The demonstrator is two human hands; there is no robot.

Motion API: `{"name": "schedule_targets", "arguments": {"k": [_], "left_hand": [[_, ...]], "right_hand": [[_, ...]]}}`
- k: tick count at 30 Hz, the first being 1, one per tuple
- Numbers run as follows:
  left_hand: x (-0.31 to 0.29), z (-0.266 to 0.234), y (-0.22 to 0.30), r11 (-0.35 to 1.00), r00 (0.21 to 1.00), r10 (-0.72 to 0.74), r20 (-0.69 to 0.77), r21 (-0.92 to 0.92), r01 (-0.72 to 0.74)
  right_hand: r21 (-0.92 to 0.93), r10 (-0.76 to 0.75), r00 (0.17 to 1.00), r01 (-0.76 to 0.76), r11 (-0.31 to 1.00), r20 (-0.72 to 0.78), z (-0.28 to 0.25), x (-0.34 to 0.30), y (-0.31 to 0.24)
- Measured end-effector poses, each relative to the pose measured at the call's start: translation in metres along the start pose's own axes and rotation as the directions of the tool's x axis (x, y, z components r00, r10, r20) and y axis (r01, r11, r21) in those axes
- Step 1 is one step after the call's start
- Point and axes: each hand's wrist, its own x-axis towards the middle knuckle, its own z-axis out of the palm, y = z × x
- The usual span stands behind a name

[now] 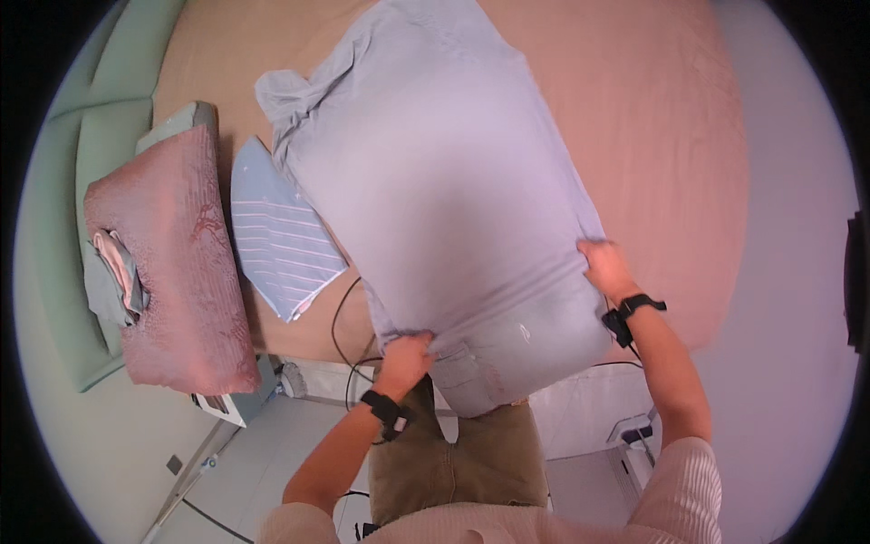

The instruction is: The recorder puts a light blue pillowcase onto a rectangular grey pillow while standing by a bed.

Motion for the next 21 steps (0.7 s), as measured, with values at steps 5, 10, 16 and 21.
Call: {"name": "schedule_targets", "arguments": {"k": [5,10,16,21], "left_hand": [[0.014,0.016,-0.006,0.999,0.997,-0.009,0.082,-0.039,0.012],[0.009,0.000,-0.010,0.999,1.000,-0.022,0.015,0.024,0.022],[0.044,-0.054,-0.054,0.962,0.826,-0.107,-0.553,-0.266,-0.054],[0.100,-0.060,-0.049,0.776,0.907,-0.344,-0.243,-0.617,0.129]], "right_hand": [[0.008,0.190,0.973,-0.193,0.981,0.134,0.039,-0.069,0.007],[0.082,0.242,0.959,-0.255,0.963,0.148,0.031,-0.065,-0.007],[0.414,0.189,0.921,-0.035,0.910,-0.339,-0.009,-0.004,-0.022],[0.243,0.131,0.988,-0.109,0.964,-0.076,-0.020,0.079,-0.027]]}}
